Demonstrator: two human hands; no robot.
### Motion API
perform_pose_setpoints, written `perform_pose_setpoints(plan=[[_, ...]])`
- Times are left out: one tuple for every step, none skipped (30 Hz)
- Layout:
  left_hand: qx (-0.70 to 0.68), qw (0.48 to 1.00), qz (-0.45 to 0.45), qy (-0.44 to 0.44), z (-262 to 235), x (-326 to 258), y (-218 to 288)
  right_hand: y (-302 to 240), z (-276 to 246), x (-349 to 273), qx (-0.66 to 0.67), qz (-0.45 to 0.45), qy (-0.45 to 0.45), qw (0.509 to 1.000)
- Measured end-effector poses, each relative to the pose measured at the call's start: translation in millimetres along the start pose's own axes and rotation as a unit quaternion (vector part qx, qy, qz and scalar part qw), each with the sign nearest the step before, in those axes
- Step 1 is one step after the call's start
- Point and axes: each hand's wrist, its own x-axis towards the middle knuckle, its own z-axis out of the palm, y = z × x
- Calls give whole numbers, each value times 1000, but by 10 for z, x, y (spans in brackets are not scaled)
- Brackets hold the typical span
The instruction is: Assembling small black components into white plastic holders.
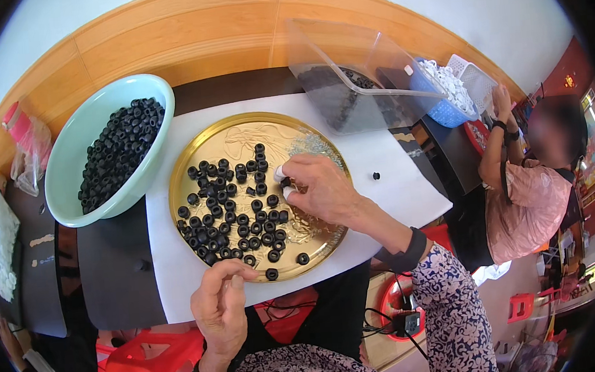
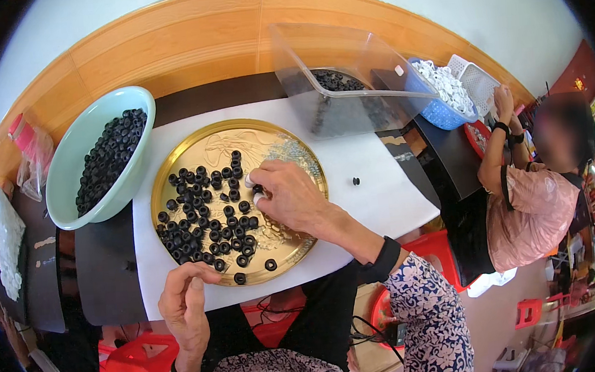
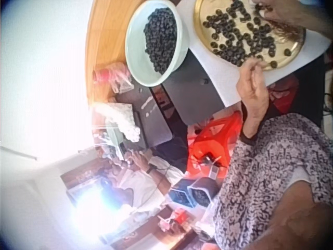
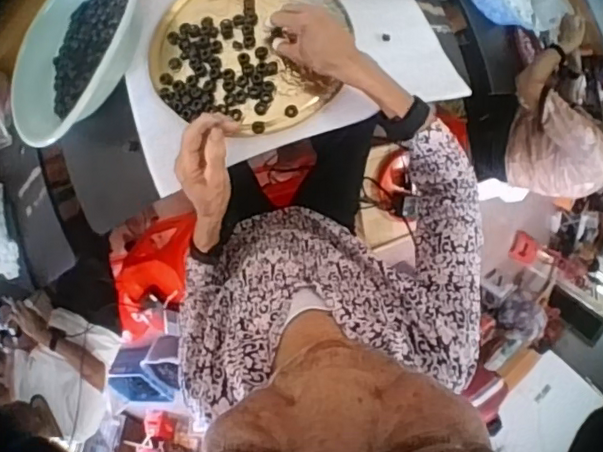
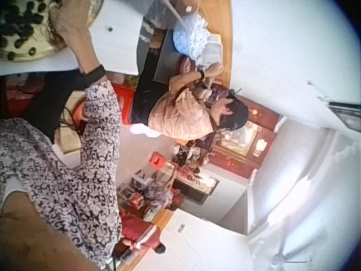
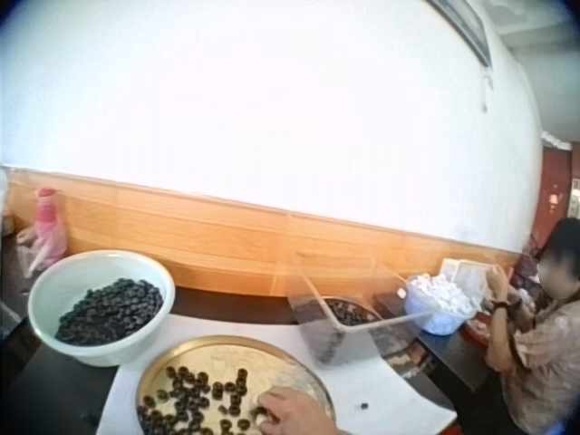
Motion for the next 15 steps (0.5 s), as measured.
perform_pose_setpoints(plan=[[4,1000,-5,-7,10,-5,16,-20,-16,-11,0,-2,0,1000],[5,1000,-4,-6,25,-10,23,-60,-49,-31,33,22,7,999],[-7,1000,-17,-13,34,-18,29,-111,-68,-44,68,44,15,997],[-19,999,-30,-21,49,-25,39,-164,-78,-65,69,42,15,997],[-17,999,-29,-19,80,-28,60,-224,-83,-95,118,42,35,991],[-32,998,-55,-30,116,-24,92,-287,-88,-133,167,42,55,984],[-47,995,-80,-40,128,-22,116,-357,-83,-176,169,40,56,983],[-48,994,-59,-75,99,-11,53,-432,-65,-226,236,44,63,969],[-47,994,-57,-76,123,-8,36,-494,-62,-291,300,48,70,950],[-115,987,-89,-74,158,-7,30,-528,-34,-361,329,32,76,941],[-181,974,-120,-71,190,-5,25,-591,-23,-434,330,31,78,940],[-205,967,-129,-75,213,0,24,-670,-24,-507,344,42,70,935],[-204,968,-128,-75,246,-9,44,-753,-26,-579,359,53,62,930],[-260,954,-140,-52,285,-23,68,-847,-18,-642,351,66,55,932],[-314,936,-153,-30,302,-40,74,-915,6,-684,353,66,57,932]])
